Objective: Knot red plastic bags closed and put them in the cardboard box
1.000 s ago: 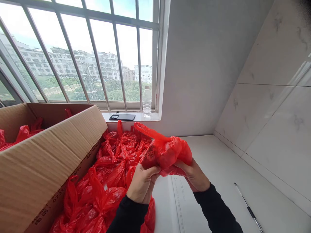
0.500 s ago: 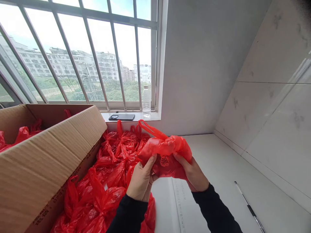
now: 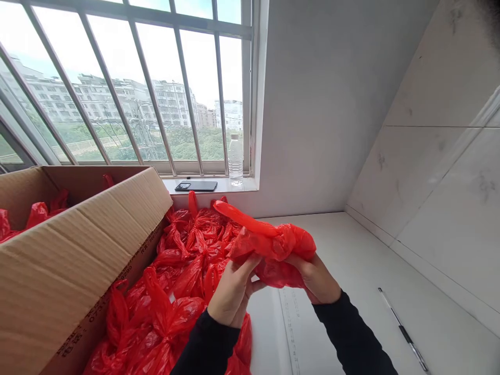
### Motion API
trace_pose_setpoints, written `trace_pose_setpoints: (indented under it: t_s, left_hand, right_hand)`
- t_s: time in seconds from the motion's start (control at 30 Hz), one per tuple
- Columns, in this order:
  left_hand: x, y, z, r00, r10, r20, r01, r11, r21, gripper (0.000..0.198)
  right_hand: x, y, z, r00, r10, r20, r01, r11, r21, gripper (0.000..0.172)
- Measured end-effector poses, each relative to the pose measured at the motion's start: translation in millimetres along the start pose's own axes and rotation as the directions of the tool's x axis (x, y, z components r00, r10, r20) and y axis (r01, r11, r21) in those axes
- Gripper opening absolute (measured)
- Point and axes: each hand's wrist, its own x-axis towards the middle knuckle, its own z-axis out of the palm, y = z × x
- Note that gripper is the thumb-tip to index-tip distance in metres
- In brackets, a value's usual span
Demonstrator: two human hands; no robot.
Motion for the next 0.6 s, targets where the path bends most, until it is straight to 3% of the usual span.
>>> trace_pose_setpoints:
  t_s: [0.13,0.37,0.6]
  left_hand:
    - [0.6,0.5,-0.8,1.000,0.014,-0.009,-0.014,1.000,-0.008,0.040]
    - [2.0,-0.6,-3.5,0.999,0.033,-0.012,-0.033,0.999,-0.006,0.040]
    - [6.5,-7.3,-7.9,0.995,0.047,-0.092,-0.048,0.999,-0.003,0.034]
  right_hand:
    - [-2.1,-2.1,3.9,1.000,0.003,0.002,-0.003,0.999,-0.032,0.036]
    - [2.4,4.9,0.5,0.999,-0.033,-0.008,0.032,0.998,-0.061,0.021]
    - [-0.3,-0.3,7.6,1.000,-0.008,0.017,0.010,0.995,-0.102,0.028]
